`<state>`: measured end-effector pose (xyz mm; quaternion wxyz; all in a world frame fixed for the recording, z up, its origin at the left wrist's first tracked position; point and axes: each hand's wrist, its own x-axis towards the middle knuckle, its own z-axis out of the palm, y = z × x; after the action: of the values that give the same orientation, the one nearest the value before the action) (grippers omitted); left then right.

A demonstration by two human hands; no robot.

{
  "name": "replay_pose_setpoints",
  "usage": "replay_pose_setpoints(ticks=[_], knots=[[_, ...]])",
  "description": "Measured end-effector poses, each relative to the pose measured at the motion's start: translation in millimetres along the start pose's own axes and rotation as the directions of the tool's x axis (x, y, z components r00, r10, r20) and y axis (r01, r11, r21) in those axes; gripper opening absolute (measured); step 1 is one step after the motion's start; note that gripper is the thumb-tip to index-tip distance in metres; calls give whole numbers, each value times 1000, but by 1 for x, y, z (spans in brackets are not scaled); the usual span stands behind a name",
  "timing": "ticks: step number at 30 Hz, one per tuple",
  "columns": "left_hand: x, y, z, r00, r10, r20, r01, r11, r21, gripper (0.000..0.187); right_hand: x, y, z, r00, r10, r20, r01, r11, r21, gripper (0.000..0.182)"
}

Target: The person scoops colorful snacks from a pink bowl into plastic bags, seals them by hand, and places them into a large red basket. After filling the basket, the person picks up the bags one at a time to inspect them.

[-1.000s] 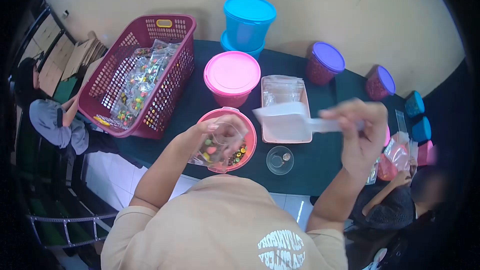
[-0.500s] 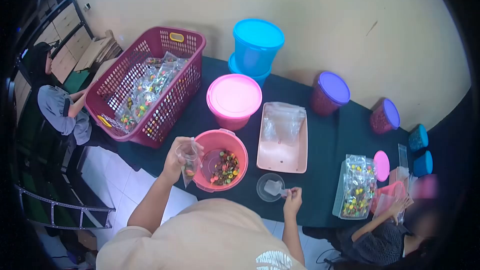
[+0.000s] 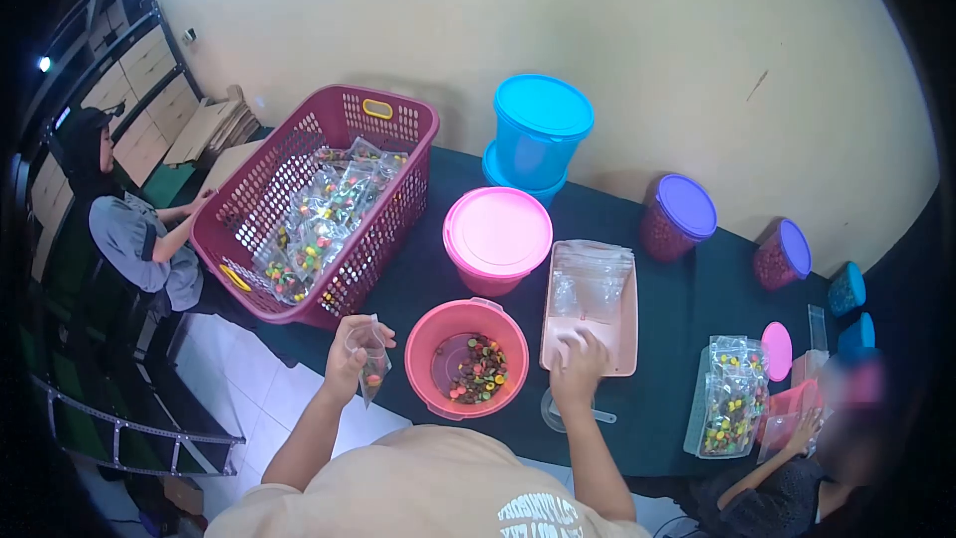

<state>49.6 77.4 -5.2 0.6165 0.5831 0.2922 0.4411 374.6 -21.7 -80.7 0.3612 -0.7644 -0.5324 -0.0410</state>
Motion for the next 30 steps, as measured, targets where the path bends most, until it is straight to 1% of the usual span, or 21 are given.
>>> replay_pose_setpoints(ticks=[1,3,5,6,8,9,10,11,13,14,15,16,17,18,19,20,21,22,24,28,30], knots=[[0,1,-6,1000,7,-7,-7,1000,21,68,22,-19,10,995,-97,15,98,994,-52,28],[1,4,-17,1000,24,-18,-23,999,26,72,63,-49,31,975,-221,6,221,974,-54,27],[2,9,-29,998,60,13,-61,997,43,68,95,-62,60,960,-280,21,280,951,-131,29],[2,12,-36,995,88,36,-90,994,58,65,106,-63,73,962,-272,12,271,953,-136,29],[3,13,-52,996,54,66,-56,998,38,63,122,-62,93,948,-304,96,318,926,-202,27],[4,10,-60,994,72,80,-77,995,56,62,128,-61,96,951,-292,98,306,928,-210,27],[3,6,-66,992,85,92,-92,993,71,62,131,-59,98,940,-312,140,338,911,-236,25],[2,7,-69,992,67,103,-74,995,61,62,130,-57,101,926,-326,188,367,893,-260,23],[7,11,-73,984,-109,142,110,994,0,73,124,-56,104,927,-307,216,356,900,-252,20],[10,9,-74,979,-119,163,121,993,-6,73,124,-55,105,923,-312,226,362,902,-236,16],[14,5,-75,971,-118,205,124,992,-14,73,121,-54,106,922,-326,210,374,888,-268,14],[18,4,-75,962,-118,247,127,992,-19,73,118,-62,98,931,-300,209,350,894,-281,14],[22,7,-77,938,-183,293,192,981,0,72,112,-70,90,933,-303,192,348,896,-275,12],[27,4,-79,928,-197,315,207,978,2,72,106,-81,76,935,-308,176,347,898,-270,11],[33,0,-80,931,-128,342,122,992,40,72,97,-94,61,949,-263,174,298,929,-220,10],[38,-3,-82,926,-56,373,31,997,71,71,83,-105,47,956,-239,171,275,933,-230,10],[41,-1,-82,915,-90,393,70,995,66,69,66,-116,34,961,-176,211,230,935,-270,10],[46,-3,-83,907,-90,412,72,996,58,69,49,-125,23,962,-114,249,191,931,-311,11],[53,-10,-82,888,-111,446,98,994,51,70,15,-148,17,961,-58,270,157,918,-363,12],[66,-18,-76,838,-91,538,82,996,40,69,-25,-180,45,967,8,255,70,953,-295,13],[70,-16,-72,828,-82,555,80,996,27,68,-28,-193,52,977,14,214,54,950,-308,15]])
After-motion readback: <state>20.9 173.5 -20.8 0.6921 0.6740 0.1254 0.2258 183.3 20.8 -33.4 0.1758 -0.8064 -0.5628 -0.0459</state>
